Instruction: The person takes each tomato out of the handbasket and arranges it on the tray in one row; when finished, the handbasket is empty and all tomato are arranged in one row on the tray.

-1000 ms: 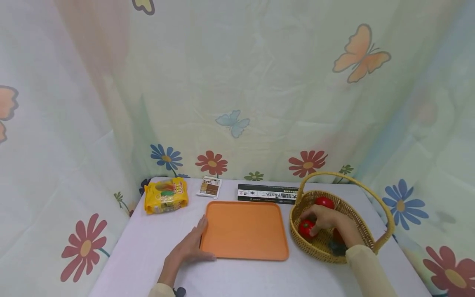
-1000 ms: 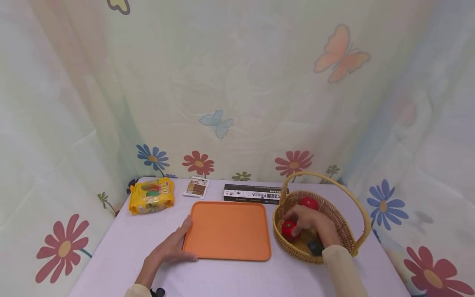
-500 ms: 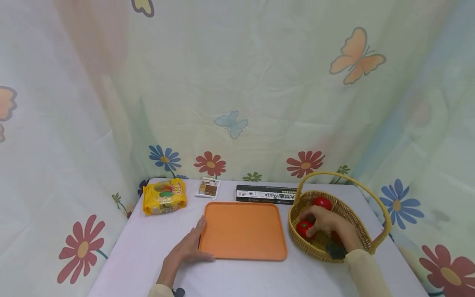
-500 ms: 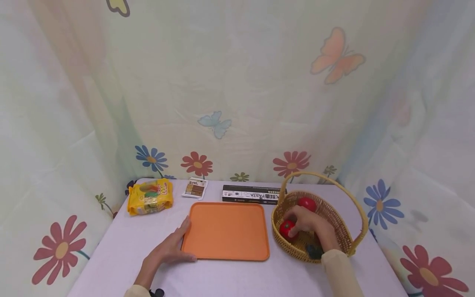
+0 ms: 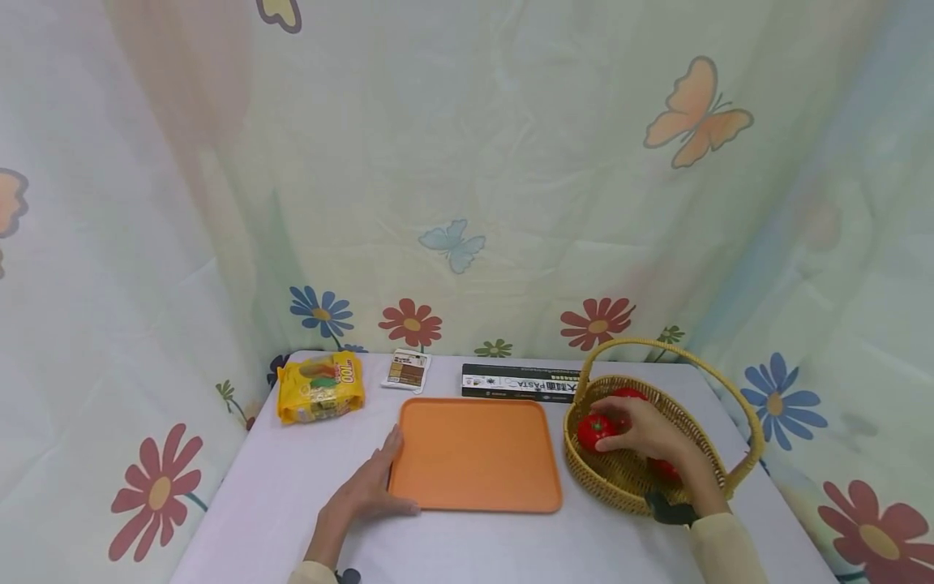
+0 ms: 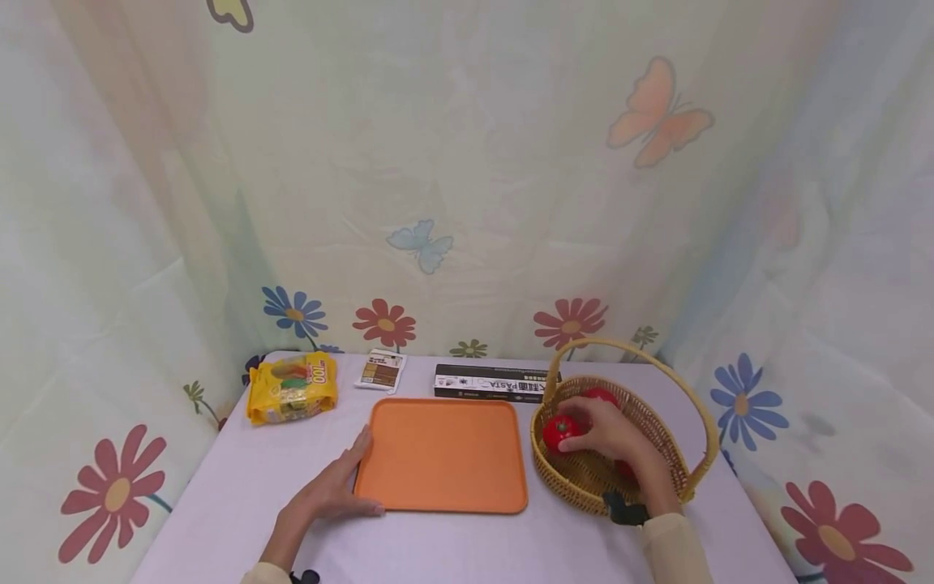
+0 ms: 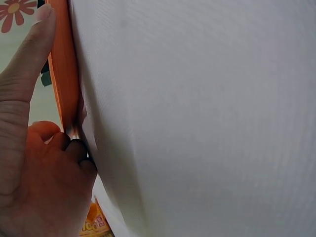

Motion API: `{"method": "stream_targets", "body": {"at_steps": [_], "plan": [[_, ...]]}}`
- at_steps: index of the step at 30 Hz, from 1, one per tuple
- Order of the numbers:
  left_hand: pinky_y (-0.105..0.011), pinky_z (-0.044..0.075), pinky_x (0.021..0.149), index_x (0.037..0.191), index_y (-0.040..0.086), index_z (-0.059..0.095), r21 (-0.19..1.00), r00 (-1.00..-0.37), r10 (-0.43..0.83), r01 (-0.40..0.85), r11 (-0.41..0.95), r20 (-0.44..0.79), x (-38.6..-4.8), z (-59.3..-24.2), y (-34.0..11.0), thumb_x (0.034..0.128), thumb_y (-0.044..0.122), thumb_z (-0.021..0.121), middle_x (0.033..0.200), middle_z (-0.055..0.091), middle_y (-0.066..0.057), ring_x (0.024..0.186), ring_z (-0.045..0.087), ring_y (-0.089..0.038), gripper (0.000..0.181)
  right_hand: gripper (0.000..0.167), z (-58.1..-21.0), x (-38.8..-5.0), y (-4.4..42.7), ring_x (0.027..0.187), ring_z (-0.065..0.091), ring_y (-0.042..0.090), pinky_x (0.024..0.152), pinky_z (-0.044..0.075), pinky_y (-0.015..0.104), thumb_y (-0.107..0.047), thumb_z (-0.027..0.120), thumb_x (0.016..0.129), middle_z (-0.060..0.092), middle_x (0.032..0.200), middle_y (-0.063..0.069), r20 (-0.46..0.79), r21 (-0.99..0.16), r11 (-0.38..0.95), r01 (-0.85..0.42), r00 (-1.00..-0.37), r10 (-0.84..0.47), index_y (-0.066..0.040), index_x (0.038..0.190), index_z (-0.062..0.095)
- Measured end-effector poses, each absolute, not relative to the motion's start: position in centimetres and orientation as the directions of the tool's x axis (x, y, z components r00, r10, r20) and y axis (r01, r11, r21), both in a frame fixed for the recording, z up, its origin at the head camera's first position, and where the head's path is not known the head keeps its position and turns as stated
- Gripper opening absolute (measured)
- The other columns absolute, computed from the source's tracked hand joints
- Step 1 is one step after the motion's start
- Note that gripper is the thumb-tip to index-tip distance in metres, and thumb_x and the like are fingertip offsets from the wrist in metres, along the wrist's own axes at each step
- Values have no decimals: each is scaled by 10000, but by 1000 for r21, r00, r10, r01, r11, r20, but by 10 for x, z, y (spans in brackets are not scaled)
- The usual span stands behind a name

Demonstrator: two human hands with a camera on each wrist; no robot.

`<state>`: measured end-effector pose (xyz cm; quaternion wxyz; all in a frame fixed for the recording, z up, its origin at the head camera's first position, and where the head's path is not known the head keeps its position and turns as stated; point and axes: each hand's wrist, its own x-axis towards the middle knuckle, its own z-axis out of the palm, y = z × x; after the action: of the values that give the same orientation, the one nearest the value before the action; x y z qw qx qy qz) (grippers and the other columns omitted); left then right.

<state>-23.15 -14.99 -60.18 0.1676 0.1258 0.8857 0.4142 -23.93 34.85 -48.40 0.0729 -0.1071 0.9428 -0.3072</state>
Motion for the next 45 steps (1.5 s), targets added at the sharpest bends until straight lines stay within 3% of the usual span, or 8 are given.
{"method": "stream_targets", "body": {"at_steps": [4,9,15,20,33,45], "plan": [[-679,179,1307,1748,139,88,773,-913,354,73,631,-202,-230,-600,-150,693,508,1017,1818,90,-113,1631,113,-520,1453,703,-477,-232,344,1233,622,423,965,632,574,-316,954,827,703,1338,188,-21,-610,770,-187,-967,-252,-30,1405,676],[-680,188,1304,1746,122,87,768,-910,361,79,636,-205,-228,-598,-149,702,497,1015,1816,87,-126,1624,119,-535,1447,640,-469,-223,337,1188,678,402,918,666,464,-294,956,827,709,1309,172,16,-653,729,-204,-966,-257,-59,1370,711],[-679,184,1305,1744,108,77,766,-910,361,82,638,-203,-230,-597,-148,698,491,1019,1815,85,-134,1622,116,-539,1459,647,-458,-209,319,1179,688,438,870,679,408,-237,937,856,687,1322,219,70,-728,640,-246,-955,-287,-3,1403,684],[-631,155,1328,1739,84,80,763,-911,367,98,639,-190,-233,-598,-149,699,478,1022,1814,60,-147,1645,100,-480,1457,622,-453,-202,299,1108,714,345,853,676,350,-246,938,858,716,1303,190,81,-762,597,-251,-952,-296,-46,1401,709],[-673,161,1313,1744,111,54,758,-905,361,71,648,-224,-233,-598,-149,706,484,1016,1816,62,-142,1631,96,-524,1464,612,-464,-199,237,1076,717,331,864,679,433,-246,942,858,762,1253,141,67,-789,521,-325,-889,-453,-17,1380,718],[-678,162,1310,1746,127,98,756,-910,346,59,652,-228,-232,-596,-146,691,466,1026,1818,75,-123,1635,107,-508,1446,595,-476,-204,182,1147,706,344,904,665,361,-196,941,856,751,1317,152,106,-807,465,-363,-865,-490,-5,1372,717]]}}
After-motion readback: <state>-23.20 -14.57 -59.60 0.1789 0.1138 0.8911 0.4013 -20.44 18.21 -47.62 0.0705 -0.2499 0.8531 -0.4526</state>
